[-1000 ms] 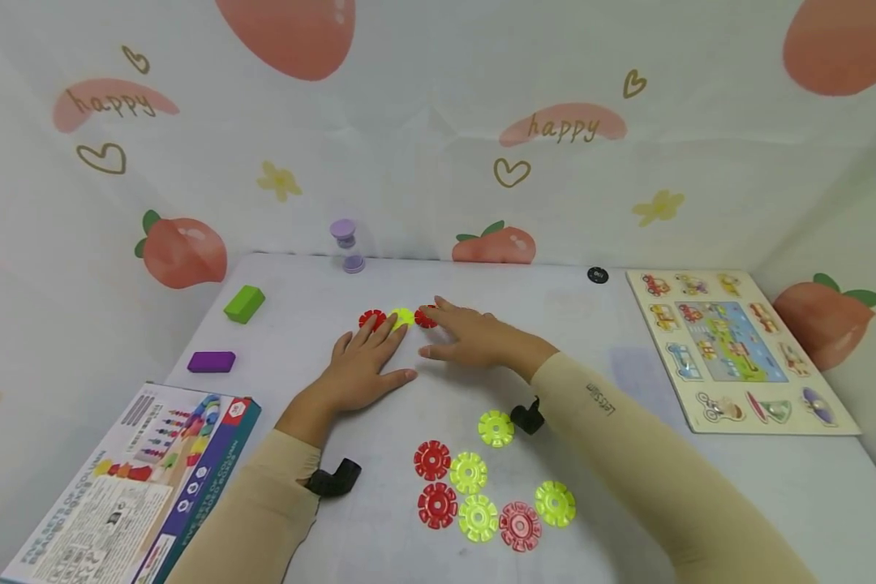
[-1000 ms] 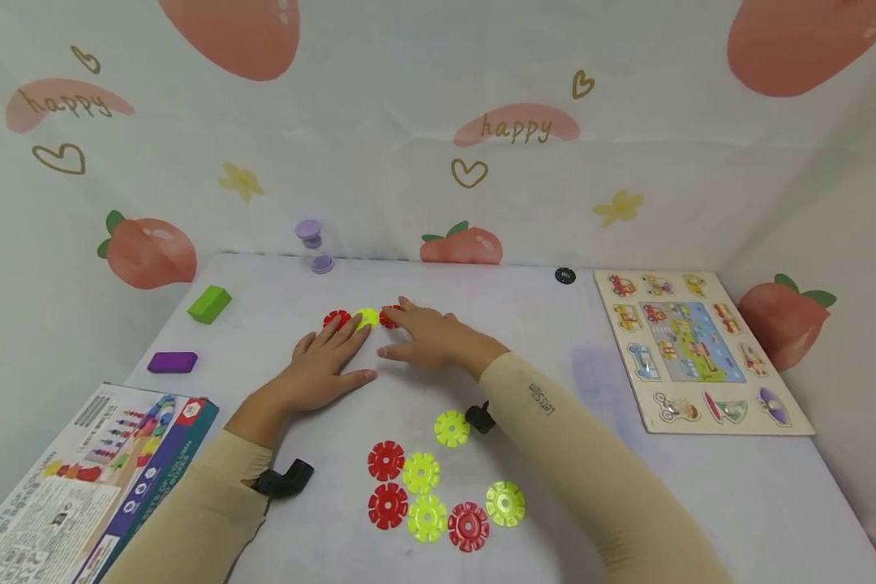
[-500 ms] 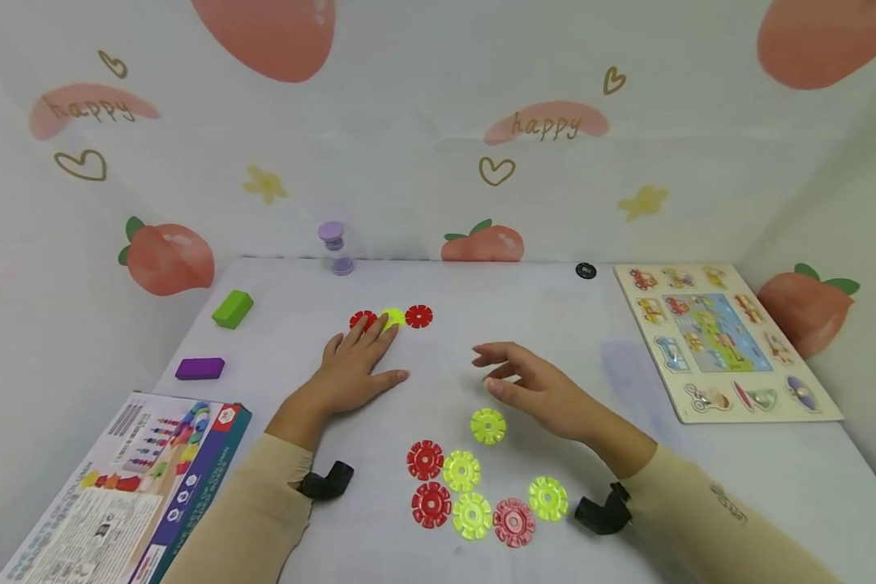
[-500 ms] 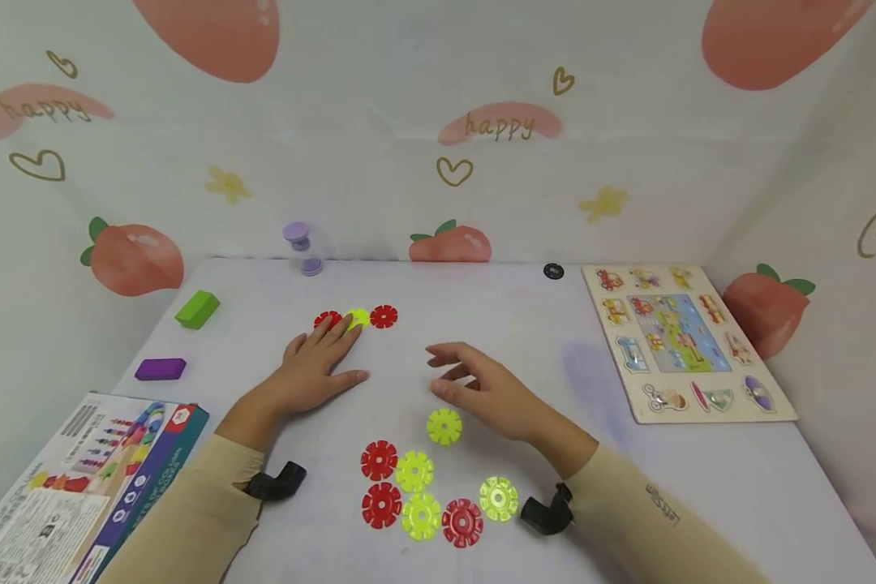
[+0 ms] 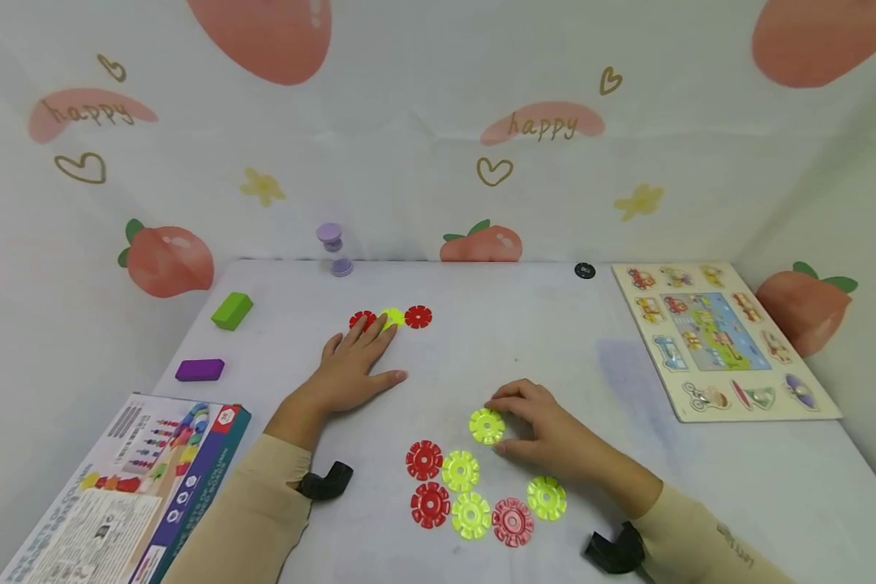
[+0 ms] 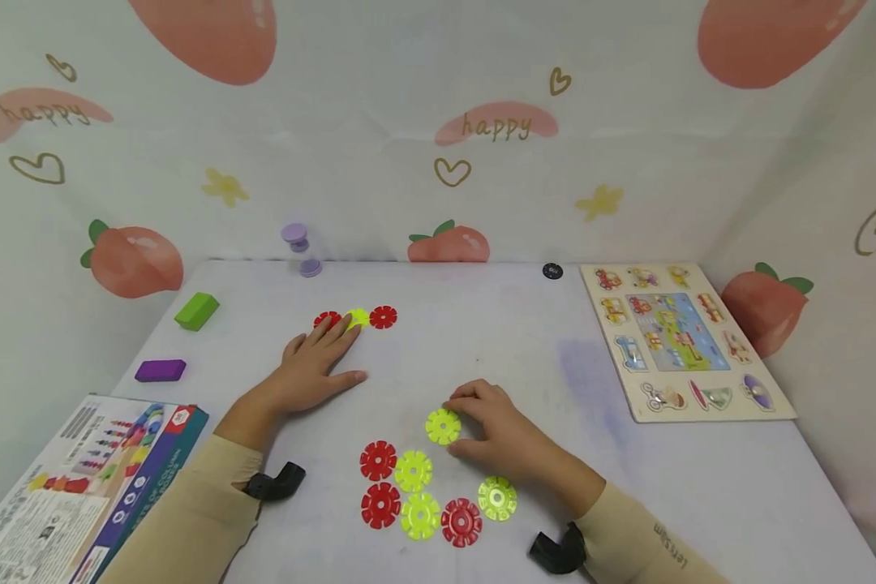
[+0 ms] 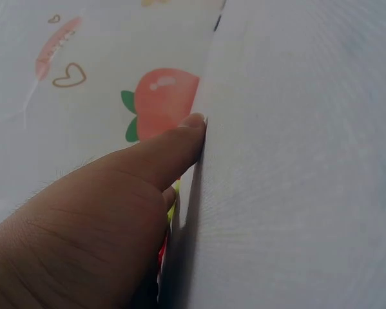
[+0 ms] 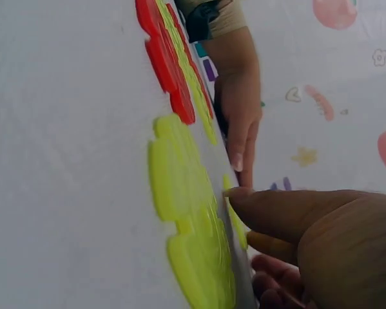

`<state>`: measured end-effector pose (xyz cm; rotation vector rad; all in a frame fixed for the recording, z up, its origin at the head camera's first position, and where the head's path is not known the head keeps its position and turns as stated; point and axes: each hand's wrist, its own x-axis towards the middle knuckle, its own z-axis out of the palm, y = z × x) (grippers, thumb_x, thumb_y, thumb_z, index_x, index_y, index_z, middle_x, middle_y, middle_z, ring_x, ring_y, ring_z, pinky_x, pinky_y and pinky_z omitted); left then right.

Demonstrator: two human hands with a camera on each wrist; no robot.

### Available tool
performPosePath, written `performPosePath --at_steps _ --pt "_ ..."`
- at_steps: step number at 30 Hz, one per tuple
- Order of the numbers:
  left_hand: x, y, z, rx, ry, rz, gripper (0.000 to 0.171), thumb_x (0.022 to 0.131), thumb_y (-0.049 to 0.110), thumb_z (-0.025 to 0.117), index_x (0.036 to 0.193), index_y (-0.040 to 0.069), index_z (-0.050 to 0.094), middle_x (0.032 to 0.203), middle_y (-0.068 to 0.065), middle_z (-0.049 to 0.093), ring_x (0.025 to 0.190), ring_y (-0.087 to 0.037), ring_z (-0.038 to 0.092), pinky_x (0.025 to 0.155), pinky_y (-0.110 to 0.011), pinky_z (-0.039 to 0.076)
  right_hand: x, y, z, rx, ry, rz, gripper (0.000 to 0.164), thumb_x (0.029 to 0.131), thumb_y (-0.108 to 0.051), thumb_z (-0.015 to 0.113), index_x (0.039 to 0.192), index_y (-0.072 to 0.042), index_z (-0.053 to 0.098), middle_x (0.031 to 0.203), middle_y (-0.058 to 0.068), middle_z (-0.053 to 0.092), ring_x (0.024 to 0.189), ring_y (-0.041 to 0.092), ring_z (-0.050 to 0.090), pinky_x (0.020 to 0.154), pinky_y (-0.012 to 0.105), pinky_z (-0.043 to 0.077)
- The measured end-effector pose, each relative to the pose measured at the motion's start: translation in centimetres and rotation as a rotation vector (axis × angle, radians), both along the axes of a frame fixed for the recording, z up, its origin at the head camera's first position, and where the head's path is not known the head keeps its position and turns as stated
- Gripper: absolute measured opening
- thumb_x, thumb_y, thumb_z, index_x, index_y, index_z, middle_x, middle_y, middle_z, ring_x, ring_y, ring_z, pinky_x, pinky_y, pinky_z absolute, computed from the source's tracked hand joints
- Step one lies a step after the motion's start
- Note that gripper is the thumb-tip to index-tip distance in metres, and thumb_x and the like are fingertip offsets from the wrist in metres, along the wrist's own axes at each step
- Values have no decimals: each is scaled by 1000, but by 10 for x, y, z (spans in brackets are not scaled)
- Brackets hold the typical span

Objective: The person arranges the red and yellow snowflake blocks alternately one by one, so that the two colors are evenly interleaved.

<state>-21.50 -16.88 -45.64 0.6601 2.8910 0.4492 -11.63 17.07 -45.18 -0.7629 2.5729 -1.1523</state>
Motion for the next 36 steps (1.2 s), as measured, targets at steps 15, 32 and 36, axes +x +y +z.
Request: performPosePath --at_steps 15,32,36 --pt "1 2 1 11 3 -3 86 86 71 46 154 24 22 160 0 7 144 -30 0 107 -61 1 -8 2 20 -229 -254 -148 12 91 -22 67 103 -21 64 90 3 63 78 23 60 67 35 53" --pt "0 1 -3 1 20 -2 86 85 73 43 154 26 21 159 2 7 144 -29 -1 107 -60 0 -122 -34 19 -363 -434 -429 23 92 -5 63 114 -5 54 98 17 57 88 27 63 76 34 54" --pt "0 1 -3 1 23 -1 86 85 73 43 154 26 22 159 2 7 144 -29 0 107 -60 0 -131 -43 16 -302 -383 -472 23 93 -7 62 113 -6 53 100 14 57 87 25 63 74 32 54"
